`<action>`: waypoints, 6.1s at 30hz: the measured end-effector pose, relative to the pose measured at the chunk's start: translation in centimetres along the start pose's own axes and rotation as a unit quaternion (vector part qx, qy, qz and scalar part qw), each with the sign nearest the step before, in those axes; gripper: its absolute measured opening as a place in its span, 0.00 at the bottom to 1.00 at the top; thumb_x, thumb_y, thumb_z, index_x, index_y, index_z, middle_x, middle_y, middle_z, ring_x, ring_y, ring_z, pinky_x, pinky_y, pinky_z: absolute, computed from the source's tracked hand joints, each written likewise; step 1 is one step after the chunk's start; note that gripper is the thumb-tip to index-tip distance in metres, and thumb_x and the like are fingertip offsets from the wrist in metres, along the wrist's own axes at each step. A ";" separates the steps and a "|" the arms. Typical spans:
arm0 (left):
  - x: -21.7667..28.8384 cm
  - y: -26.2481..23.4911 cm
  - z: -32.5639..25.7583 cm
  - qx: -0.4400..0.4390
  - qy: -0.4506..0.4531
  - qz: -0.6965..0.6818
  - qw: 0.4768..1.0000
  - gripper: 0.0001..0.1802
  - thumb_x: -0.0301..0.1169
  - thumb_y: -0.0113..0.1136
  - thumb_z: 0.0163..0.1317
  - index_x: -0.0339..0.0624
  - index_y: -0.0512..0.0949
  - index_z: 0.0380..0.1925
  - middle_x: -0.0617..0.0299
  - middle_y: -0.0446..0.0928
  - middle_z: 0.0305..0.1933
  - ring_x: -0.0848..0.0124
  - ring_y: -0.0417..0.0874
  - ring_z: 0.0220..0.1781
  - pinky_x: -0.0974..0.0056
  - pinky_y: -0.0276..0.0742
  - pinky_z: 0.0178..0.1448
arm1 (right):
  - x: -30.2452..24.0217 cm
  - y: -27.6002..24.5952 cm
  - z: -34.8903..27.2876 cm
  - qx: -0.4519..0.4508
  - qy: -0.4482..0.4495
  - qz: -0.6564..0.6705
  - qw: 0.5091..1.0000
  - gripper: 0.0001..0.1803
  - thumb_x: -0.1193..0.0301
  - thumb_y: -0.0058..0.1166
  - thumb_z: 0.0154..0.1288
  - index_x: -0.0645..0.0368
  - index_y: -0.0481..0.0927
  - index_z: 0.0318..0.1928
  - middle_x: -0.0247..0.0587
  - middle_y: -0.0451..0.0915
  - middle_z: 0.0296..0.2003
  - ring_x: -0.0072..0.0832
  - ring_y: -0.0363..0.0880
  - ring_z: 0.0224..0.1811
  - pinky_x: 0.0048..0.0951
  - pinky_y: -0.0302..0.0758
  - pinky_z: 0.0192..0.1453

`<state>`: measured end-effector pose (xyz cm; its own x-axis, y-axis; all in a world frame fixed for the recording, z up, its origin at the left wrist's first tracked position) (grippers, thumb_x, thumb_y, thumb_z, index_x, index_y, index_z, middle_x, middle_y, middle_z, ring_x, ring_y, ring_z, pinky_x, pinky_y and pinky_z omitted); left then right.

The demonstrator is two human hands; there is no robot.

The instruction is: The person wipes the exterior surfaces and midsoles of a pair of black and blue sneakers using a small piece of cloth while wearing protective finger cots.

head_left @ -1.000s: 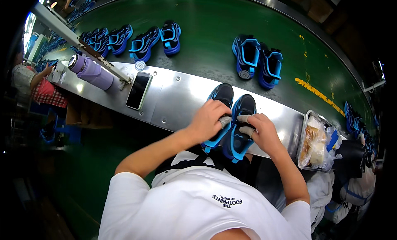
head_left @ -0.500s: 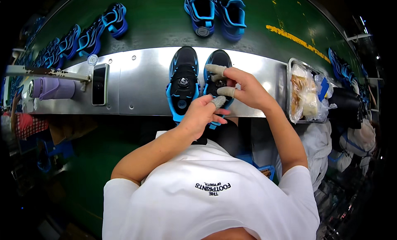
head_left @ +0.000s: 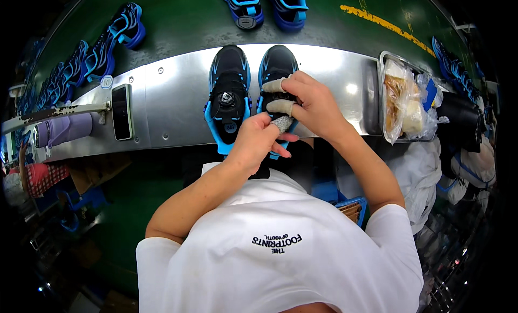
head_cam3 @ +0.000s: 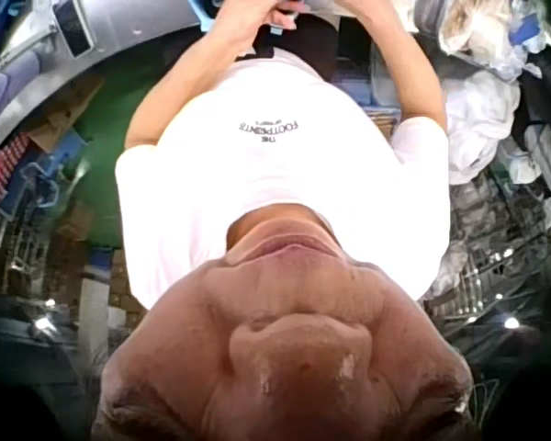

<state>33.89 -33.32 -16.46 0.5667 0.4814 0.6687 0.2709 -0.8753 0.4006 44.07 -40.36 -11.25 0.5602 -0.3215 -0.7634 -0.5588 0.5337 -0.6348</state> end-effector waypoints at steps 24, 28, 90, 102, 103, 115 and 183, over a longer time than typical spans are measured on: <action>-0.1 -0.4 0.4 0.015 -0.014 0.023 1.000 0.13 0.27 0.49 0.70 0.28 0.73 0.48 0.50 0.78 0.47 0.62 0.87 0.44 0.68 0.85 0.29 | 0.2 -0.6 0.3 -0.045 -0.002 0.082 0.996 0.23 0.71 0.63 0.55 0.52 0.82 0.54 0.36 0.78 0.35 0.31 0.72 0.39 0.31 0.72 0.45; -0.3 -0.4 0.4 0.025 -0.021 0.011 0.999 0.13 0.27 0.50 0.70 0.28 0.73 0.49 0.50 0.78 0.47 0.62 0.87 0.45 0.67 0.85 0.29 | 0.4 0.1 0.0 -0.058 -0.022 0.067 0.996 0.25 0.70 0.63 0.54 0.49 0.81 0.55 0.38 0.78 0.36 0.36 0.73 0.42 0.34 0.71 0.52; 9.8 1.6 2.3 0.007 0.167 0.731 0.662 0.16 0.37 0.54 0.55 0.35 0.81 0.31 0.48 0.82 0.36 0.52 0.84 0.40 0.53 0.79 0.46 | 3.4 2.1 -1.6 0.078 0.045 0.031 0.995 0.45 0.58 0.71 0.44 0.52 0.71 0.66 0.53 0.62 0.67 0.51 0.60 0.66 0.46 0.58 0.72; 8.9 2.3 5.3 -0.101 0.019 0.786 0.610 0.22 0.48 0.59 0.51 0.37 0.84 0.27 0.50 0.83 0.30 0.55 0.85 0.36 0.55 0.81 0.42 | 4.4 2.9 -1.9 0.069 0.041 0.052 0.995 0.47 0.55 0.72 0.44 0.49 0.68 0.68 0.53 0.59 0.68 0.53 0.59 0.67 0.51 0.57 0.71; 9.0 2.5 5.2 -0.100 0.044 0.783 0.613 0.21 0.47 0.60 0.50 0.37 0.84 0.26 0.50 0.83 0.29 0.55 0.85 0.36 0.55 0.81 0.42 | 4.5 3.1 -1.8 0.069 0.044 0.054 0.995 0.48 0.58 0.71 0.43 0.49 0.68 0.68 0.53 0.59 0.68 0.54 0.58 0.67 0.51 0.57 0.71; 10.0 1.3 -0.6 0.008 0.409 0.579 0.705 0.17 0.23 0.65 0.50 0.39 0.77 0.42 0.56 0.73 0.38 0.59 0.78 0.36 0.61 0.75 0.37 | 5.1 0.6 -2.3 0.010 0.043 0.145 0.989 0.38 0.56 0.71 0.49 0.52 0.77 0.61 0.50 0.68 0.62 0.47 0.60 0.69 0.42 0.58 0.74; 7.5 -8.3 0.6 0.094 0.230 0.431 0.868 0.24 0.22 0.63 0.55 0.40 0.75 0.55 0.67 0.73 0.42 0.76 0.66 0.40 0.70 0.65 0.49 | 8.0 9.5 14.7 -0.043 -0.035 -0.011 0.998 0.17 0.59 0.53 0.69 0.53 0.82 0.51 0.51 0.80 0.42 0.46 0.76 0.50 0.40 0.72 0.56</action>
<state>36.33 -22.44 -15.16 0.2634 -0.4258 0.8656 0.0468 -0.8906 -0.4523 52.27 -26.39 -21.63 0.6132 -0.2750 -0.7405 -0.5949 0.4561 -0.6619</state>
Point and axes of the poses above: each hand's wrist, its own z-axis towards the middle knuckle, its own y-axis out of the palm, x = y × z, the point moved 7 cm from there along z, towards the middle knuckle
